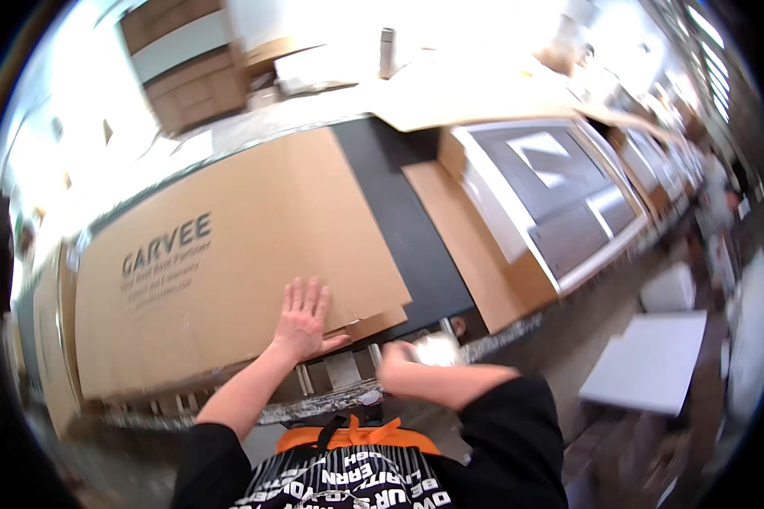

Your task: The person tapes a large cardboard box along its seams using a handheld tape dispenser, then picks up a large white panel and places it into an open box on a conveyor belt.

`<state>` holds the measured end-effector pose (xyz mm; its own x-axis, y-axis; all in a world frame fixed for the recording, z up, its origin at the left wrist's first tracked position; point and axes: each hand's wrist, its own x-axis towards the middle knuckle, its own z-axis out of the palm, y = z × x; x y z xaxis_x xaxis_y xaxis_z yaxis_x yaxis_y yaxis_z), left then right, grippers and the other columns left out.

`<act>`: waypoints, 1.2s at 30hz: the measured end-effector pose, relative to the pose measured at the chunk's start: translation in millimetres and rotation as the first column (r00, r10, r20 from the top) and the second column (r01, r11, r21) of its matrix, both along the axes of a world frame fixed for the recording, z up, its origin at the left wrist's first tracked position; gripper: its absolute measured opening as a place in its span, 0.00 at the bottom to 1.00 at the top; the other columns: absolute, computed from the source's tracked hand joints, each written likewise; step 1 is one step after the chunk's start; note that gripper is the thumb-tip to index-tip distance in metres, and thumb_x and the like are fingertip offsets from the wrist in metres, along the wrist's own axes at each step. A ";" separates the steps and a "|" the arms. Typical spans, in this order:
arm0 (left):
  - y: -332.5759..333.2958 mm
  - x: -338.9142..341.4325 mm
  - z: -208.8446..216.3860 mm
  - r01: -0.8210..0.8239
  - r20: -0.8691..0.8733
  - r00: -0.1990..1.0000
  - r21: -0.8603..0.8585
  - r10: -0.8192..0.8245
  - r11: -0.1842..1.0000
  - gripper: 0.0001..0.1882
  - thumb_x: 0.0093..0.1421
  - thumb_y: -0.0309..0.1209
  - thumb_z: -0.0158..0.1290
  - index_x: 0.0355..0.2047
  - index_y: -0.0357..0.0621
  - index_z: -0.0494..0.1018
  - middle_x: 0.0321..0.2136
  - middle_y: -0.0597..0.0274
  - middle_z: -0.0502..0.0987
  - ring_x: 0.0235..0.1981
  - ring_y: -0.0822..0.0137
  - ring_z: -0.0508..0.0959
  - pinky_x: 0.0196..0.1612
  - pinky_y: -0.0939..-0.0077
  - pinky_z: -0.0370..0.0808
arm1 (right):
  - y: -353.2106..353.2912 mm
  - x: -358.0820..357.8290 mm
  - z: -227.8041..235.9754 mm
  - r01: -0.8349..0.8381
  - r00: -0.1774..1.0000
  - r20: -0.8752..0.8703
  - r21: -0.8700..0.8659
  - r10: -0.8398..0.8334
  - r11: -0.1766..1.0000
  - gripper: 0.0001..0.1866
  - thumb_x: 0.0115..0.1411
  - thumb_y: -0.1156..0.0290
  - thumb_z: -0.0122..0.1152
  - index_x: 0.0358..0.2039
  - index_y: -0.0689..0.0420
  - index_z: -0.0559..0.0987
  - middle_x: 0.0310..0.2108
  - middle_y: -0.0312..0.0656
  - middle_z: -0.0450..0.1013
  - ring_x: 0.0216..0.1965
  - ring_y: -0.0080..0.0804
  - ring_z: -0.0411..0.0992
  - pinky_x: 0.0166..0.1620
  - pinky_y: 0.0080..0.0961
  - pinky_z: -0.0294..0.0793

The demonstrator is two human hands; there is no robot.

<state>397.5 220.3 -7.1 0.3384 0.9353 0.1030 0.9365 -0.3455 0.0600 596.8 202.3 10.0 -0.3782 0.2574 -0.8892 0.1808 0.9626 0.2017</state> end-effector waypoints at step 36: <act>-296.8 -611.6 16.8 -0.269 0.017 0.962 0.249 0.274 0.930 0.60 0.34 0.66 0.63 0.58 0.31 0.63 0.64 0.47 0.61 0.65 0.50 0.61 0.68 0.56 0.54 | 26.5 -115.6 -26.8 -0.226 -0.892 0.171 -0.971 -0.419 0.083 0.14 0.47 0.63 0.53 0.31 0.58 0.76 0.38 0.44 0.76 0.39 0.36 0.75 0.45 0.33 0.75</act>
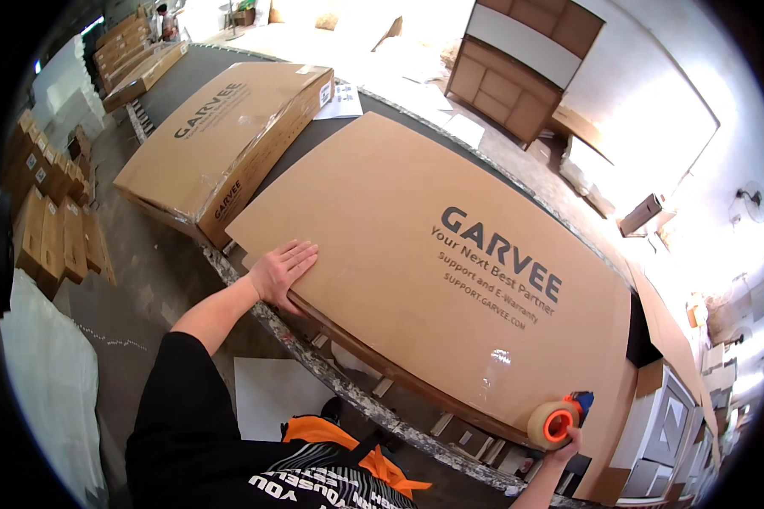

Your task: The person tapes a large cardboard box along its seams using a handheld tape dispenser, then picks up a large white panel and places it into an open box on a conveyor belt.

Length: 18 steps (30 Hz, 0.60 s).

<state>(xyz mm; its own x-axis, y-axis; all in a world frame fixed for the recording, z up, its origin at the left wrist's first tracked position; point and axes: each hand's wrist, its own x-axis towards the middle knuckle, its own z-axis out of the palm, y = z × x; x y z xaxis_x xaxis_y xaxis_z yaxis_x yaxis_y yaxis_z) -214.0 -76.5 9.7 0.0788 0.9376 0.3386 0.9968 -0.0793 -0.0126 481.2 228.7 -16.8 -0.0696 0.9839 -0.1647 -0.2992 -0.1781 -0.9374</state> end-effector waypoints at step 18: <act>34.9 100.2 -10.1 -0.264 0.498 0.824 -0.083 0.269 0.961 0.58 0.39 0.54 0.69 0.64 0.36 0.56 0.65 0.41 0.56 0.68 0.44 0.51 0.69 0.54 0.49 | -22.3 -281.6 5.4 -0.230 0.898 0.401 0.083 0.179 0.970 0.34 0.51 0.48 0.64 0.55 0.55 0.76 0.53 0.54 0.72 0.57 0.43 0.69 0.61 0.32 0.63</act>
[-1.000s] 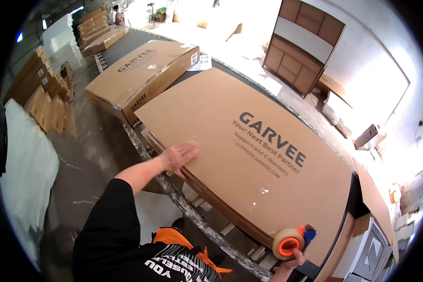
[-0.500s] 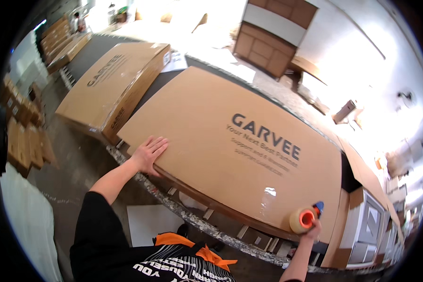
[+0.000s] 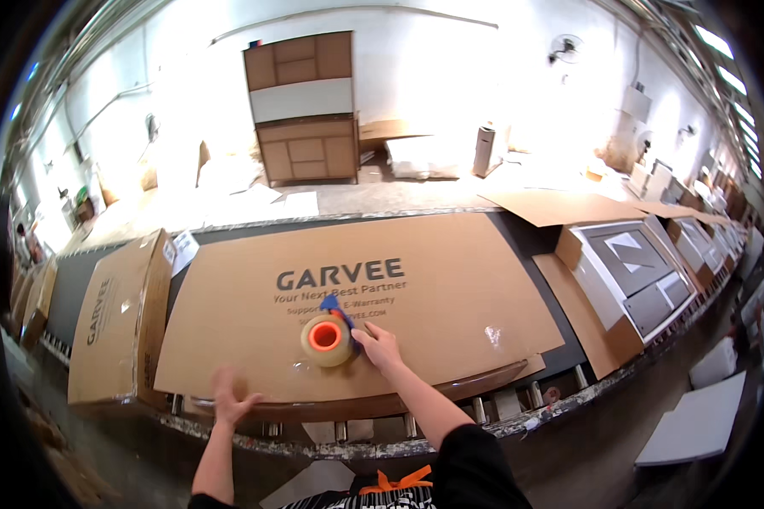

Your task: The person tapes a large cardboard box along its seams using a handheld tape dispenser, then picks up a large white panel and places it into an open box on a conveyor belt.

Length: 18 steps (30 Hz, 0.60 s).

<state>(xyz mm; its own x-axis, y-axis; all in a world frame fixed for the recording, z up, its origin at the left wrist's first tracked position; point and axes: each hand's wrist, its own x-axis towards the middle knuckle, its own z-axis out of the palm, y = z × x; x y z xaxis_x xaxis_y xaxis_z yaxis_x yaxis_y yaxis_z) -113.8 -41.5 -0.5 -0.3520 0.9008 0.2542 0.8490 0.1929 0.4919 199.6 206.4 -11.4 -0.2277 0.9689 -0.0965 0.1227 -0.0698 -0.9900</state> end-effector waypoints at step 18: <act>-64.1 -94.9 -88.3 -0.871 0.964 0.225 0.135 0.140 0.473 0.35 0.60 0.54 0.51 0.56 0.35 0.68 0.52 0.49 0.72 0.46 0.54 0.77 0.48 0.57 0.75 | 3.4 172.9 -43.4 0.907 0.379 0.232 0.095 -0.896 0.409 0.61 0.49 0.54 0.70 0.66 0.74 0.38 0.66 0.68 0.41 0.65 0.61 0.45 0.67 0.50 0.42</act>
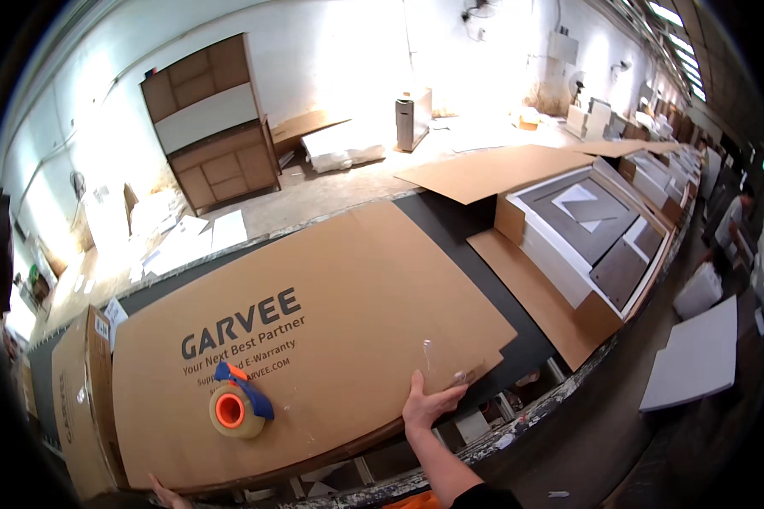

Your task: The person tapes a large cardboard box along its seams using a handheld tape dispenser, then picks up a large white panel and places it into an open box on a conveyor belt.

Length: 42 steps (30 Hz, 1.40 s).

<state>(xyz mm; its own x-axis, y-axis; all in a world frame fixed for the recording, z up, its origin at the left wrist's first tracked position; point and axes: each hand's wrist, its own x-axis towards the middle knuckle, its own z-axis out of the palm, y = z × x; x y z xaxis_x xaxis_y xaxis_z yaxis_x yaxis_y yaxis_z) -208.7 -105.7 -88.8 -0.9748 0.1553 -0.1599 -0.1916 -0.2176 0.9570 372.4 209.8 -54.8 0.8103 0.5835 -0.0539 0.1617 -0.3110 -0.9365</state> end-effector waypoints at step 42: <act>259.2 -146.1 111.8 -0.025 0.023 0.446 -0.999 -0.895 -0.039 0.39 0.63 0.61 0.36 0.63 0.45 0.60 0.64 0.49 0.61 0.64 0.45 0.60 0.65 0.46 0.52 | -83.0 -201.5 25.4 -0.377 0.775 0.465 -0.205 0.429 0.903 0.37 0.47 0.66 0.61 0.58 0.66 0.64 0.65 0.68 0.48 0.63 0.65 0.46 0.65 0.52 0.48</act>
<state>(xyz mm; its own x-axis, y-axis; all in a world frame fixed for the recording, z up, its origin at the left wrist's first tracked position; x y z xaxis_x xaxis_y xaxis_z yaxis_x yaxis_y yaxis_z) -354.8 153.5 23.0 -0.5816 0.7952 -0.1714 0.7764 0.6055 0.1746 170.9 126.8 -29.5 0.4352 0.8753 0.2108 0.7179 -0.1960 -0.6680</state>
